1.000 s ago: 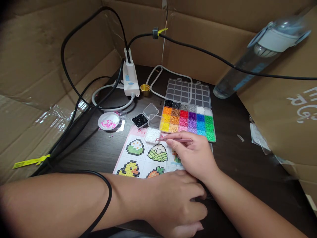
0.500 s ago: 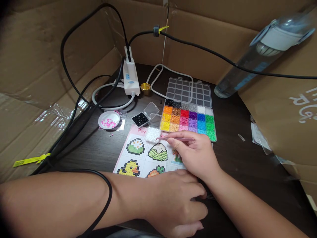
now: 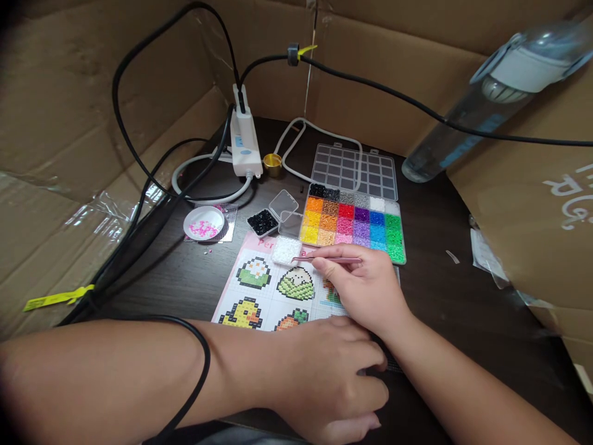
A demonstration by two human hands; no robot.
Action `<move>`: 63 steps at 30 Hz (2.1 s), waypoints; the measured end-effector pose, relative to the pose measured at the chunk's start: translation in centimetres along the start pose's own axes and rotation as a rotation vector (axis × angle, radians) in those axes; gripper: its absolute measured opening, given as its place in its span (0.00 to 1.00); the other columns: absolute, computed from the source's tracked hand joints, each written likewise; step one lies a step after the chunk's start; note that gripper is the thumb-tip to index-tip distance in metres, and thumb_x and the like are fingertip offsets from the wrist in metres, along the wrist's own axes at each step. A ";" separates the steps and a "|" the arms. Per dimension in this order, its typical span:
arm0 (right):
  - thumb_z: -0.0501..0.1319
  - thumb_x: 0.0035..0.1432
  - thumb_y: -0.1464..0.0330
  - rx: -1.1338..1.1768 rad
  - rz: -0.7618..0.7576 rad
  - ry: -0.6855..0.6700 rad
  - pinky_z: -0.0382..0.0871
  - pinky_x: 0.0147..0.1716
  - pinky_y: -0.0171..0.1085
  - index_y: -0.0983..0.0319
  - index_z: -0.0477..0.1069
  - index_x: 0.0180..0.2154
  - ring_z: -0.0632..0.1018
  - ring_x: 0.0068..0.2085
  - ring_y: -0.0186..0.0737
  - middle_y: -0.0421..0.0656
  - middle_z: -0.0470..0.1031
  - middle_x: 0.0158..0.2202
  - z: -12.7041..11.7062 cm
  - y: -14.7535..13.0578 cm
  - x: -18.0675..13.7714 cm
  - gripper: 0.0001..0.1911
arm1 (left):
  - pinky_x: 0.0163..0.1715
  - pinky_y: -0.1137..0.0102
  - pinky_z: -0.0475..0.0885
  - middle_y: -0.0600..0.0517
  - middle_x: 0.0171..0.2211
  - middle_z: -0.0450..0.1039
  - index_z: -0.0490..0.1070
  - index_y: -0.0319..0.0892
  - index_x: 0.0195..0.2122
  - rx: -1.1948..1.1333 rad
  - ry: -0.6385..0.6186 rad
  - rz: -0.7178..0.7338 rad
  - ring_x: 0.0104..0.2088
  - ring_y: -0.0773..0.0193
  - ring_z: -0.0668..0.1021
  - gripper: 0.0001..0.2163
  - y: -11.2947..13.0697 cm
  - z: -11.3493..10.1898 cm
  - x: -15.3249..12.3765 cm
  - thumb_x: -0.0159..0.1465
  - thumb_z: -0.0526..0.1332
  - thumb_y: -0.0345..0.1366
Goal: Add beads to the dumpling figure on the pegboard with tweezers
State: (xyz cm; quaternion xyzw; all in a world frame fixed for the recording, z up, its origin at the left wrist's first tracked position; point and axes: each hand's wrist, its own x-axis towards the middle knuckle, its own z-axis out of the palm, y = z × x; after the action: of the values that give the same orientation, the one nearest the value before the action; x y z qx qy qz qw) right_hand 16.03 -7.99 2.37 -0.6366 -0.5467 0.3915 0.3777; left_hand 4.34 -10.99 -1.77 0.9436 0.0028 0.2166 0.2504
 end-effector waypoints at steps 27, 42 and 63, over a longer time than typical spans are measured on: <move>0.69 0.55 0.64 -0.021 0.008 0.005 0.78 0.24 0.34 0.59 0.83 0.34 0.83 0.31 0.41 0.47 0.85 0.38 -0.5 0.4 0.0 0.07 | 0.37 0.60 0.70 0.45 0.37 0.77 0.80 0.39 0.36 -0.016 -0.028 0.008 0.32 0.56 0.75 0.14 -0.2 -0.3 0.1 0.65 0.57 0.41; 0.68 0.54 0.66 -0.006 0.003 -0.012 0.75 0.21 0.31 0.59 0.83 0.32 0.81 0.26 0.36 0.46 0.85 0.34 -0.2 0.0 0.2 0.05 | 0.37 0.59 0.70 0.45 0.38 0.77 0.80 0.39 0.36 -0.007 -0.010 0.008 0.33 0.56 0.76 0.14 -0.1 -0.2 0.1 0.65 0.57 0.41; 0.69 0.53 0.66 0.003 -0.004 -0.007 0.74 0.20 0.32 0.59 0.83 0.31 0.81 0.26 0.37 0.45 0.84 0.31 -0.1 0.1 0.2 0.05 | 0.37 0.59 0.71 0.45 0.37 0.76 0.79 0.39 0.35 -0.012 0.004 0.013 0.33 0.55 0.76 0.14 -0.2 0.0 -0.1 0.66 0.56 0.41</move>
State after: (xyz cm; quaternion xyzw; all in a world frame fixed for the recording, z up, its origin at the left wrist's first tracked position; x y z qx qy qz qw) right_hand 16.18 -7.81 2.30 -0.6333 -0.5489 0.3939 0.3774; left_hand 4.27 -10.88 -1.91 0.9417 -0.0042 0.2202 0.2544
